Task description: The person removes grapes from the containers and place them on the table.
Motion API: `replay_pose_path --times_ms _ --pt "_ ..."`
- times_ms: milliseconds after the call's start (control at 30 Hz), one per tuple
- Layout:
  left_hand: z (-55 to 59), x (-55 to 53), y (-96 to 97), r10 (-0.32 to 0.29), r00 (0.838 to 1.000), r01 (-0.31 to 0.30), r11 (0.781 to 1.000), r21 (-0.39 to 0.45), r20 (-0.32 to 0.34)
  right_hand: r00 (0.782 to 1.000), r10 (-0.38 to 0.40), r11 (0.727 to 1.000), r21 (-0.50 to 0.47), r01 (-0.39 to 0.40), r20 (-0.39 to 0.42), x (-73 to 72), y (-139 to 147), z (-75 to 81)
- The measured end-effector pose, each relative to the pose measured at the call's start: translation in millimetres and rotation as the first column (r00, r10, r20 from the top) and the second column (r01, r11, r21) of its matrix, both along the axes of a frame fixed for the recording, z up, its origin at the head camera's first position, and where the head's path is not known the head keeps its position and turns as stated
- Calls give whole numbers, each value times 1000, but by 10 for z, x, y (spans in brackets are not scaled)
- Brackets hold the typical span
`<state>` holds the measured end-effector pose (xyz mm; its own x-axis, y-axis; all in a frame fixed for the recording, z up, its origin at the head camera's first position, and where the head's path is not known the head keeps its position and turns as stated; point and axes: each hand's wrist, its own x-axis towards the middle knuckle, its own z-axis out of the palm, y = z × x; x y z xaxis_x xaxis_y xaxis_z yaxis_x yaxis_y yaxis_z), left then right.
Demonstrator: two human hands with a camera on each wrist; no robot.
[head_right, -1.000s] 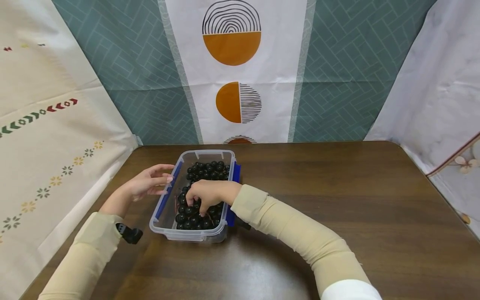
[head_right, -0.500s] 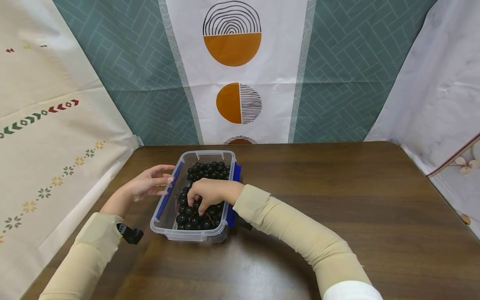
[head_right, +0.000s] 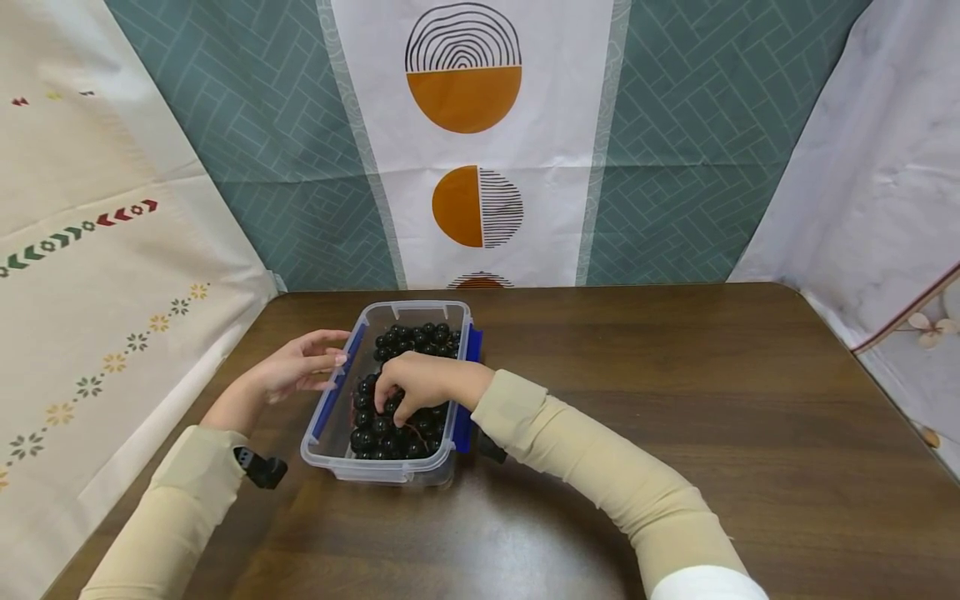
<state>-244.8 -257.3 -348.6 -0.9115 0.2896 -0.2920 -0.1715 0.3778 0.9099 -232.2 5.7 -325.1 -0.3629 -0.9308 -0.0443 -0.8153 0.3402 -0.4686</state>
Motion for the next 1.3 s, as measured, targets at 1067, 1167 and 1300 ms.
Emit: replay_pose_path --times_ms 1067,1167,1300 --pt "4 -13 -1 -20 1000 20 1000 -14 -5 993 -111 972 -204 119 46 89 117 8" --pt "10 -13 -1 -14 1000 14 1000 -11 -3 990 -131 966 -217 138 45 98 118 25" --pt "3 -13 -8 -16 1000 16 1000 -8 -5 987 -150 962 -223 157 48 111 123 35"
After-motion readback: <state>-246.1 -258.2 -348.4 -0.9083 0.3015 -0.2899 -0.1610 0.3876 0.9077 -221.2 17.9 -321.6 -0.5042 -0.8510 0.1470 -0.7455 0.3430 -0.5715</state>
